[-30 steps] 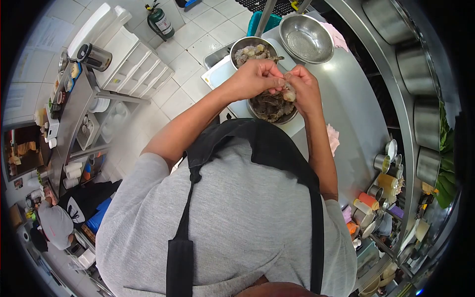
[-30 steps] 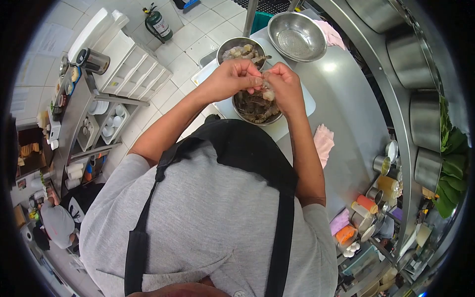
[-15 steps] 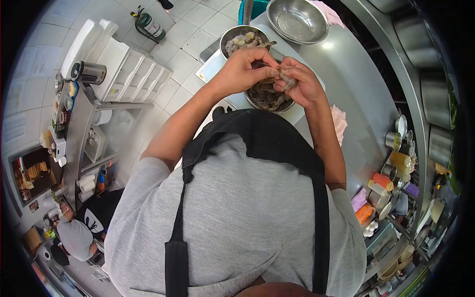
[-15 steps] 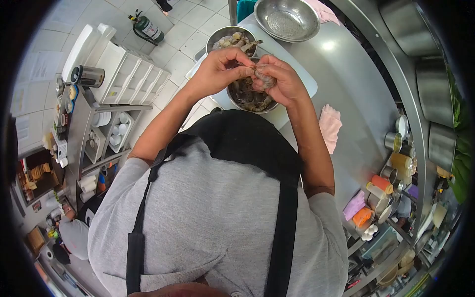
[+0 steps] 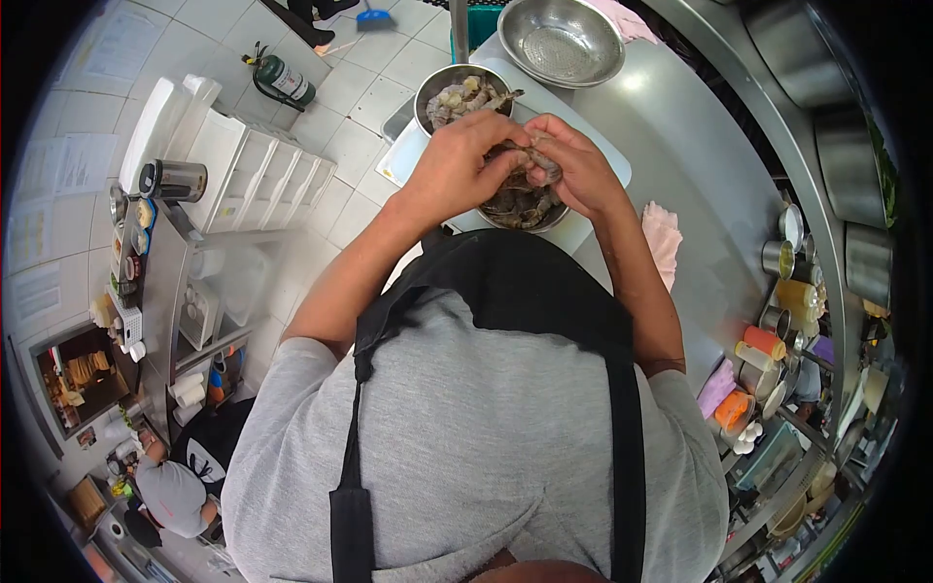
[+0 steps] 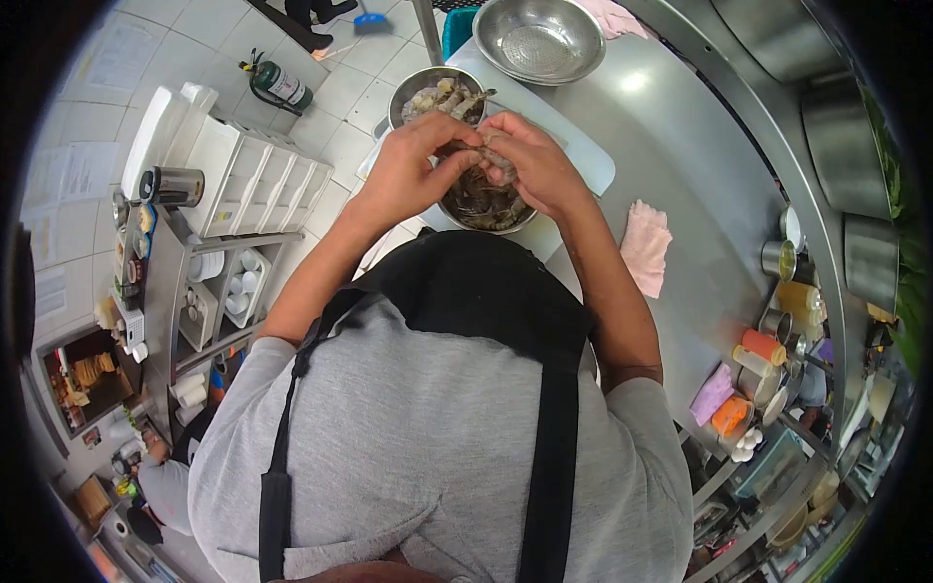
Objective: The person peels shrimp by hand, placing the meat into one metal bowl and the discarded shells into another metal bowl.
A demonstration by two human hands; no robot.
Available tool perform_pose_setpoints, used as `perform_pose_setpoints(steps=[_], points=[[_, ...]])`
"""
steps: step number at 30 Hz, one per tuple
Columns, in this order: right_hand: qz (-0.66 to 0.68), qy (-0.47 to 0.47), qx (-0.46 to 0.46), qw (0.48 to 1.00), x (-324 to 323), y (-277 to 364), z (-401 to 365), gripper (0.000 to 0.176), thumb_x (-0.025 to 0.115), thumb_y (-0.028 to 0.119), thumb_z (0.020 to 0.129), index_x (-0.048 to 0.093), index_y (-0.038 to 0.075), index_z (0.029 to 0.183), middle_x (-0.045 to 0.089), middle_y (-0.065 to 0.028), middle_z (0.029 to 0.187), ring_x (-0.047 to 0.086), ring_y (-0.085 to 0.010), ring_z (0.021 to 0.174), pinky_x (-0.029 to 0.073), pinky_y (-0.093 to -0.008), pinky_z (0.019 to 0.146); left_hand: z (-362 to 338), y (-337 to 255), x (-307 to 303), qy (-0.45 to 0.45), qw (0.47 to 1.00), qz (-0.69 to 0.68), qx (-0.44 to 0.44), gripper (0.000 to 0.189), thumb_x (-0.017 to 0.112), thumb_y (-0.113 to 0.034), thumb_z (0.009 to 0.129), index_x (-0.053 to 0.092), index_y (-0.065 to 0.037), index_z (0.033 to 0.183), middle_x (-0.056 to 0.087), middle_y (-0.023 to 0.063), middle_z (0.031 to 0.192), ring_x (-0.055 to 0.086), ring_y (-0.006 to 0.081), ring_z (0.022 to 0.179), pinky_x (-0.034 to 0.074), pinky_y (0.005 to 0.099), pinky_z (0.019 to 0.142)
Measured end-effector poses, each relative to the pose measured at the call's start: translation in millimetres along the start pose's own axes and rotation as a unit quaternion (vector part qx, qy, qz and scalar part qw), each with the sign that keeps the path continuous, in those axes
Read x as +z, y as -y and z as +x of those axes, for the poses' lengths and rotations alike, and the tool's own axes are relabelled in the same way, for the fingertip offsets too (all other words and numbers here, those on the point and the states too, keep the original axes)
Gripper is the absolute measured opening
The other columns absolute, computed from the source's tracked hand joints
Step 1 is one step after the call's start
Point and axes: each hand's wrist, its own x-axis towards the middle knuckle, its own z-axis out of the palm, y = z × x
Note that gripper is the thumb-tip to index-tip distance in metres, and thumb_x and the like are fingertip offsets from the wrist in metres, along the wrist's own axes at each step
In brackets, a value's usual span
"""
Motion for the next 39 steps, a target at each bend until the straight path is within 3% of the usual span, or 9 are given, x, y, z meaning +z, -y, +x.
perform_pose_setpoints(steps=[5,14,18,24,28,30,32,35,39], points=[[-0.023,0.003,-0.031,0.999,-3.0,-9.0,3.8,0.017,0.06,0.007,0.1,0.059,0.006,0.117,0.06,-0.0002,0.106,0.056,-0.0065,0.09,0.046,-0.0235,0.072,-4.6,7.5,6.6,0.023,0.981,-0.115,-0.153,0.016,0.077,-0.01,0.091,0.07,-0.001,0.102,0.071,0.006,0.095,0.067,0.0123,0.079,0.054,0.028,0.076],[-0.045,-0.094,-0.088,0.991,-6.5,-20.5,9.9,0.018,0.061,0.004,0.096,0.059,0.006,0.114,0.06,-0.0016,0.095,0.055,-0.0084,0.082,0.046,-0.0244,0.072,-15.1,6.1,23.6,0.05,0.927,-0.219,-0.3,0.014,0.077,-0.009,0.092,0.069,0.0,0.099,0.067,0.0005,0.082,0.059,0.0061,0.074,0.049,0.0244,0.069],[0.064,-0.079,-0.075,0.992,-16.6,-13.9,12.0,0.019,0.06,0.003,0.095,0.058,0.004,0.114,0.057,-0.0023,0.087,0.053,-0.0101,0.076,0.045,-0.0252,0.068,-25.0,7.6,34.4,0.076,0.919,-0.237,-0.307,0.015,0.076,-0.01,0.093,0.07,0.0,0.101,0.066,-0.0005,0.081,0.059,0.006,0.075,0.049,0.0248,0.069],[0.147,-0.205,-0.09,0.964,-13.4,-14.8,27.3,0.019,0.058,0.004,0.096,0.055,0.004,0.114,0.054,-0.0028,0.081,0.05,-0.0119,0.067,0.044,-0.0268,0.062,-8.2,3.5,31.8,0.045,0.985,-0.07,-0.15,0.022,0.072,-0.016,0.097,0.073,0.0,0.113,0.069,-0.0009,0.085,0.06,0.0062,0.078,0.05,0.0253,0.071],[0.272,-0.256,-0.042,0.927,-28.4,-12.0,28.7,0.017,0.058,0.004,0.096,0.055,0.006,0.113,0.052,-0.0018,0.077,0.046,-0.0121,0.064,0.041,-0.0271,0.059,-5.0,12.0,21.0,0.036,0.924,-0.251,-0.286,0.022,0.069,-0.017,0.099,0.073,0.0,0.112,0.072,0.001,0.094,0.065,0.0106,0.08,0.052,0.0263,0.075],[0.318,-0.126,0.001,0.94,-36.0,-9.1,16.7,0.015,0.059,0.005,0.096,0.055,0.007,0.11,0.05,-0.001,0.074,0.044,-0.0121,0.062,0.038,-0.0267,0.057,-4.3,26.3,14.4,-0.039,0.81,-0.461,-0.36,0.02,0.069,-0.018,0.098,0.073,-0.002,0.11,0.073,0.0024,0.1,0.066,0.0121,0.082,0.052,0.0286,0.079],[0.332,-0.127,0.015,0.935,-35.2,-10.3,13.8,0.016,0.058,0.005,0.094,0.055,0.007,0.11,0.05,-0.0014,0.074,0.041,-0.012,0.061,0.035,-0.027,0.057,-4.3,35.6,4.8,-0.053,0.788,-0.489,-0.369,0.021,0.065,-0.02,0.099,0.072,-0.002,0.109,0.074,0.0069,0.107,0.07,0.0173,0.094,0.054,0.0346,0.088],[0.353,-0.119,0.033,0.928,-31.4,-13.4,11.3,0.018,0.058,0.005,0.092,0.055,0.007,0.11,0.051,-0.0023,0.075,0.044,-0.0126,0.062,0.037,-0.0283,0.058,0.1,40.6,-4.1,-0.095,0.658,-0.664,-0.343,0.028,0.056,-0.024,0.102,0.068,0.002,0.105,0.073,0.0171,0.115,0.068,0.0342,0.118,0.055,0.0462,0.1],[0.317,-0.117,0.056,0.94,-31.7,-21.8,9.1,0.019,0.059,0.005,0.091,0.055,0.006,0.11,0.054,-0.0039,0.081,0.049,-0.0133,0.065,0.041,-0.029,0.06,-3.5,51.3,-4.8,-0.068,0.6,-0.732,-0.314,0.029,0.057,-0.025,0.102,0.066,0.002,0.107,0.073,0.0185,0.117,0.068,0.0353,0.118,0.056,0.0459,0.099]])
